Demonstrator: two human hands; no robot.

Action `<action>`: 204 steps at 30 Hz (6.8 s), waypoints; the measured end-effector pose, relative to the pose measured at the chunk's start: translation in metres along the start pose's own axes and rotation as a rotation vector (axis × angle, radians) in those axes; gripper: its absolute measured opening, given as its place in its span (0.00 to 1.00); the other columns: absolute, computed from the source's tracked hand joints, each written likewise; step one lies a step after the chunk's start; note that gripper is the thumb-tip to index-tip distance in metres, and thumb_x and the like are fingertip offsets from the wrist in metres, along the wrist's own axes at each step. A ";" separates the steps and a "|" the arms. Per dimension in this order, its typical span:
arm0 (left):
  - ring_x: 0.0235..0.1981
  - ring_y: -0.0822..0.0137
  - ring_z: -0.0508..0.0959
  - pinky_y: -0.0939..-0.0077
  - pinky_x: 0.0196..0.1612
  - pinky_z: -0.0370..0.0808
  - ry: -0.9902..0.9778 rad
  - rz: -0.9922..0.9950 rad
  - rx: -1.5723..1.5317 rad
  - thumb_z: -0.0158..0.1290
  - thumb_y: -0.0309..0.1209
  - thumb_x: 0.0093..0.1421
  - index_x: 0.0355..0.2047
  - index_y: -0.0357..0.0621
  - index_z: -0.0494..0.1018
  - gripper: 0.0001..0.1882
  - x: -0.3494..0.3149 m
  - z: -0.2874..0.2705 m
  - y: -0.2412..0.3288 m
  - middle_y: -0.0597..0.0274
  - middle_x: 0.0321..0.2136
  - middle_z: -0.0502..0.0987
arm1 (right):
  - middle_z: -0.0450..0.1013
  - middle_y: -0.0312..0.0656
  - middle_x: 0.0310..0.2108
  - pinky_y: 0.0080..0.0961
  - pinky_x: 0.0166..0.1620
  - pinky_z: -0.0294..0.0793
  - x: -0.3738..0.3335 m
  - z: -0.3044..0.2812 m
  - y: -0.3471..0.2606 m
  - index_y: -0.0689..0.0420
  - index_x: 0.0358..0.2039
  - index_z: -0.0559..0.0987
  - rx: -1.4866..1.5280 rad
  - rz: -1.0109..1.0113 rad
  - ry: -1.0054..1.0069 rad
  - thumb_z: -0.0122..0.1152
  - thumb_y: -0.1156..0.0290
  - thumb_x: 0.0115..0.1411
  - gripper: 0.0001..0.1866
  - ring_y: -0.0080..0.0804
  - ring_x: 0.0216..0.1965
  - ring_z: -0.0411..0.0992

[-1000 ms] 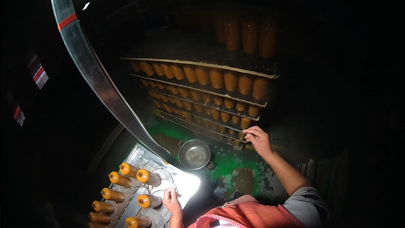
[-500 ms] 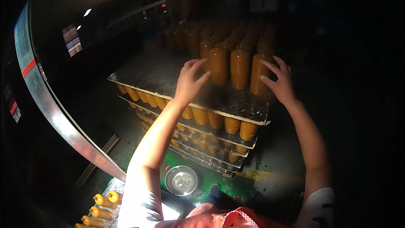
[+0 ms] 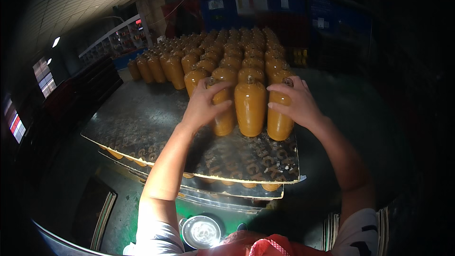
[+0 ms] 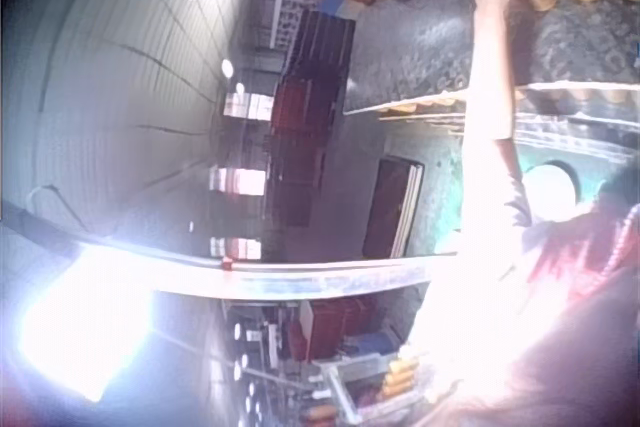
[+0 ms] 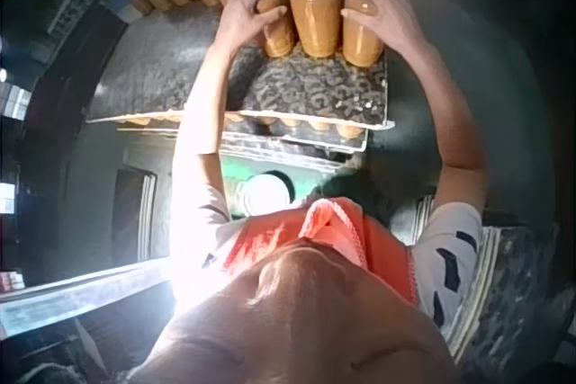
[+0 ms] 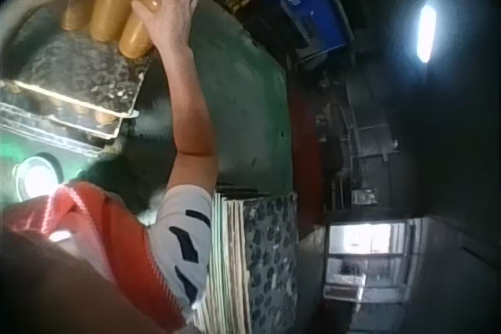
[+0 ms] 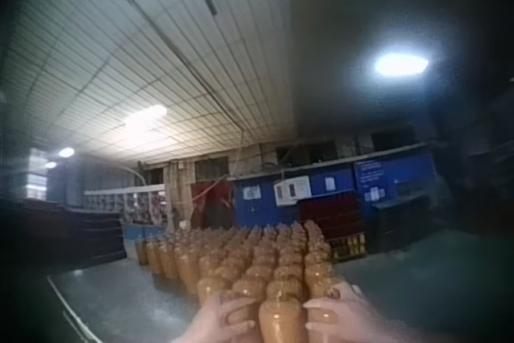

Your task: The person repeatedly picks up orange cylindrical containers from a rack and places them onto a metal tray. The person handles the containers by hand, moving them one or two at a time between the rack and the tray in a repetitive cycle.

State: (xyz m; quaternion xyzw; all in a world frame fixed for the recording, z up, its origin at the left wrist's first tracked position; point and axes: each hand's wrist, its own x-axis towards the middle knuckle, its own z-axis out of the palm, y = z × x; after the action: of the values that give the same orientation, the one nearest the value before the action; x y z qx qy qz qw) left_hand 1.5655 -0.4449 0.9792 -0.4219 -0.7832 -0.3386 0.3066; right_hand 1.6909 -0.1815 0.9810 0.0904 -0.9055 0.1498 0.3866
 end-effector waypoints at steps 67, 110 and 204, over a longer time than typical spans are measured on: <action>0.36 0.61 0.81 0.66 0.43 0.80 1.823 -1.365 -1.038 0.44 0.44 0.68 0.46 0.41 0.76 0.20 -0.857 -0.079 0.452 0.58 0.36 0.80 | 0.77 0.45 0.44 0.49 0.50 0.77 -0.637 0.187 -0.205 0.46 0.49 0.79 1.752 1.868 -1.145 0.48 0.45 0.66 0.23 0.45 0.48 0.75; 0.48 0.70 0.74 0.85 0.43 0.74 0.454 -0.656 -0.062 0.55 0.15 0.59 0.53 0.43 0.76 0.21 -0.520 -0.031 0.201 0.59 0.53 0.71 | 0.65 0.43 0.54 0.25 0.48 0.75 -0.276 0.093 -0.054 0.57 0.47 0.82 0.967 0.003 0.147 0.60 0.84 0.58 0.17 0.32 0.49 0.71; 0.47 0.61 0.76 0.63 0.51 0.73 0.451 -1.440 -0.176 0.49 0.49 0.62 0.47 0.51 0.72 0.20 -0.828 0.037 0.287 0.61 0.42 0.77 | 0.67 0.57 0.58 0.54 0.51 0.79 -0.535 0.300 -0.154 0.61 0.60 0.68 2.524 1.534 -1.366 0.52 0.47 0.65 0.33 0.60 0.56 0.67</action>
State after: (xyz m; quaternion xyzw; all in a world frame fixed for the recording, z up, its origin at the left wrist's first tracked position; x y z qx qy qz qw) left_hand 2.1855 -0.6716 0.4013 0.2501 -0.7535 -0.5944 0.1277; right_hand 1.8983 -0.4027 0.4256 0.0690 0.0379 -0.8369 0.5417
